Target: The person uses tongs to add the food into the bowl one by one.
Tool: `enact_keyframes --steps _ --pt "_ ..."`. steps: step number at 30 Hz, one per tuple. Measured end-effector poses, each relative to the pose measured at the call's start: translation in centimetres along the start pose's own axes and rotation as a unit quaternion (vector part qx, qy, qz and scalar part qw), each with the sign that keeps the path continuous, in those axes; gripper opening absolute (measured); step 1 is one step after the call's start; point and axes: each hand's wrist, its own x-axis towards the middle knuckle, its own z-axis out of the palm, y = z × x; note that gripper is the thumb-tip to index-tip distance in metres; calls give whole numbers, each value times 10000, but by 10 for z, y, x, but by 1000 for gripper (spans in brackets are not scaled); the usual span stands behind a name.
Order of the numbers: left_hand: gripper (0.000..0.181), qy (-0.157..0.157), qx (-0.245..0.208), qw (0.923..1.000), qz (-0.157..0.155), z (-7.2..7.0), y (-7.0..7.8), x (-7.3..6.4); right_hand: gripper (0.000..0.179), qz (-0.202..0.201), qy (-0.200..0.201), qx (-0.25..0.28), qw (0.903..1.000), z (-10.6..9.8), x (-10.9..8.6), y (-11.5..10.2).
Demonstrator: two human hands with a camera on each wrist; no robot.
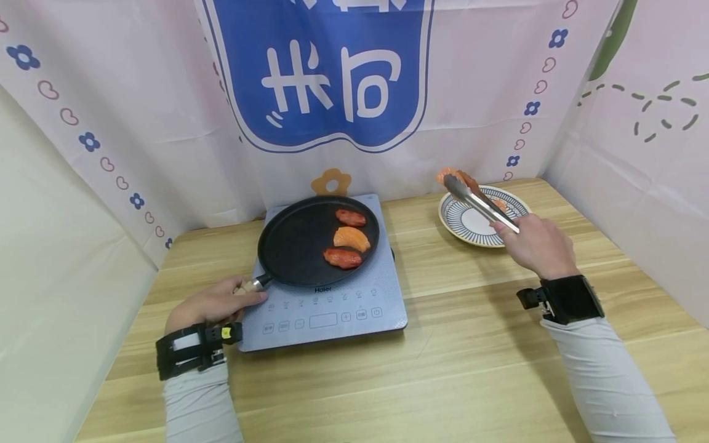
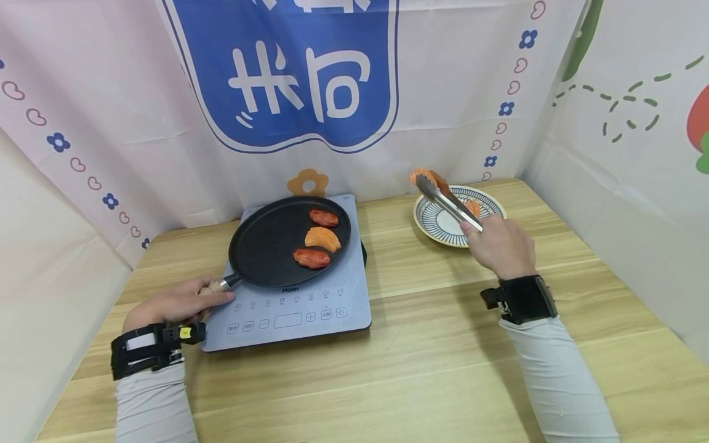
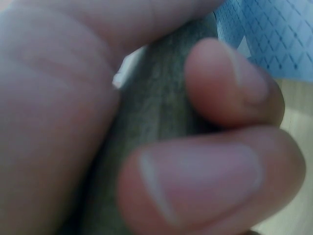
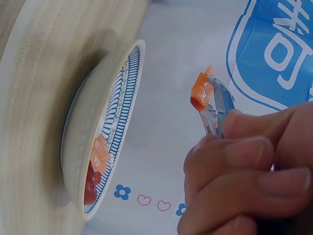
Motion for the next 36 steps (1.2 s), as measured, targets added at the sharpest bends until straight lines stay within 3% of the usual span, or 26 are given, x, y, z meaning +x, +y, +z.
enact_keyframes --steps 36 --pt "41 60 9 10000 -52 1 0 -1 61 -307 168 -49 9994 -4 -10 -22"
